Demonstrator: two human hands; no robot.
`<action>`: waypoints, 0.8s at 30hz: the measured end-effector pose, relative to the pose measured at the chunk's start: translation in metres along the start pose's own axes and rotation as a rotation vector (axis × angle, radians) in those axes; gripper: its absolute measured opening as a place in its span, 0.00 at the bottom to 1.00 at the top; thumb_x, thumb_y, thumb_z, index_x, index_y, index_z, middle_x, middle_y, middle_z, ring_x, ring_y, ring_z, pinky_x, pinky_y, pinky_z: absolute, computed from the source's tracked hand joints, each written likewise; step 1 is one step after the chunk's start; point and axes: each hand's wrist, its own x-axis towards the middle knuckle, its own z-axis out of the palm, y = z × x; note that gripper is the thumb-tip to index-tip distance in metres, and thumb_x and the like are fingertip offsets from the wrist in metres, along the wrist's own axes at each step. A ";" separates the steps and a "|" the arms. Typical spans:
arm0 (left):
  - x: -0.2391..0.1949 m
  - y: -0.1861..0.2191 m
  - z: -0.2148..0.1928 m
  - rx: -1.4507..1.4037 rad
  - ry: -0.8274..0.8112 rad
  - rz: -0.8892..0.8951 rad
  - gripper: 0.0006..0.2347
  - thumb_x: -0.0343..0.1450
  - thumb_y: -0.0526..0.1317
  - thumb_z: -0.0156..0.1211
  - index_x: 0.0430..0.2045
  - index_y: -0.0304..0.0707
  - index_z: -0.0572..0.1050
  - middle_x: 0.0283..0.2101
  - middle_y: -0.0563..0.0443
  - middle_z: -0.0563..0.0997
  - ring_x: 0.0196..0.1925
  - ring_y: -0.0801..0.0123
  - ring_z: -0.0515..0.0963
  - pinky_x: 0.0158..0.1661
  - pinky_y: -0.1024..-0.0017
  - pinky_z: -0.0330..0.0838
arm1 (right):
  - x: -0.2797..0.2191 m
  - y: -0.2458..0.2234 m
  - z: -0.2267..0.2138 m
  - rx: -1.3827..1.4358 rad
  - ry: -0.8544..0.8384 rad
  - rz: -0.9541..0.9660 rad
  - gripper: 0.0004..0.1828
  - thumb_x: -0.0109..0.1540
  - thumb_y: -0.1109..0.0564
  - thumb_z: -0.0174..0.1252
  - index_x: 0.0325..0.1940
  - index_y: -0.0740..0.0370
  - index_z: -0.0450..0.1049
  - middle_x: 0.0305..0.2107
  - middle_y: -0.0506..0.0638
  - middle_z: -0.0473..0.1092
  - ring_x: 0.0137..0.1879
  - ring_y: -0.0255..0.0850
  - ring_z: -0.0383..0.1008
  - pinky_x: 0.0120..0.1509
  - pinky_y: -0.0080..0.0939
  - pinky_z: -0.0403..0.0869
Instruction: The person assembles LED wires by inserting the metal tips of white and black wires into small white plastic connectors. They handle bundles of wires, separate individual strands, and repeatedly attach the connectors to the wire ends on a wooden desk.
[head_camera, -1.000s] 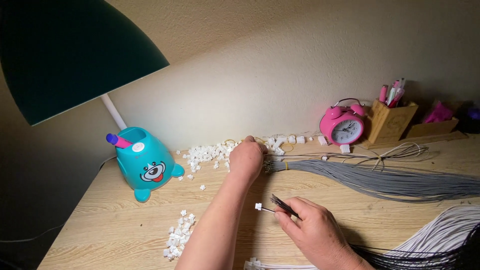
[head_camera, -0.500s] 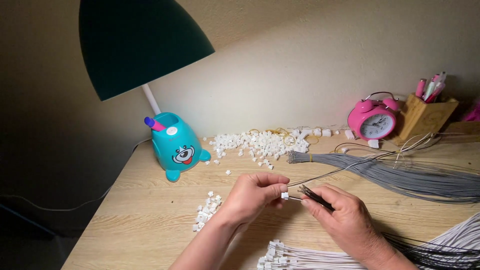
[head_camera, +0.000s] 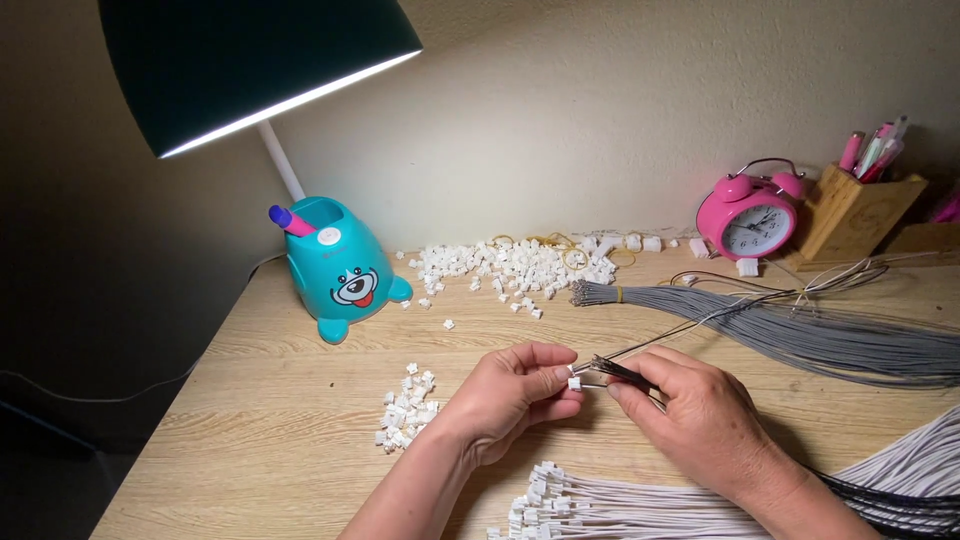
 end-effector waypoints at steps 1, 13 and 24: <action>-0.001 0.000 0.001 -0.013 0.019 -0.003 0.09 0.69 0.25 0.55 0.42 0.25 0.74 0.37 0.40 0.76 0.32 0.60 0.79 0.38 0.73 0.80 | 0.000 0.001 0.000 0.003 -0.028 0.049 0.05 0.56 0.48 0.60 0.31 0.47 0.77 0.20 0.39 0.70 0.28 0.36 0.71 0.35 0.39 0.67; -0.006 0.004 0.007 -0.003 0.018 -0.009 0.07 0.70 0.26 0.55 0.40 0.25 0.74 0.35 0.38 0.78 0.32 0.57 0.81 0.35 0.72 0.80 | 0.001 0.001 -0.002 -0.068 -0.086 0.086 0.07 0.57 0.44 0.58 0.34 0.43 0.77 0.22 0.36 0.72 0.30 0.37 0.75 0.35 0.40 0.69; -0.010 0.004 0.013 0.001 0.043 0.003 0.06 0.69 0.25 0.56 0.37 0.23 0.74 0.32 0.37 0.77 0.31 0.57 0.80 0.34 0.70 0.80 | 0.000 0.002 0.001 -0.109 -0.045 -0.021 0.06 0.58 0.46 0.56 0.37 0.42 0.76 0.27 0.36 0.72 0.31 0.39 0.75 0.33 0.44 0.70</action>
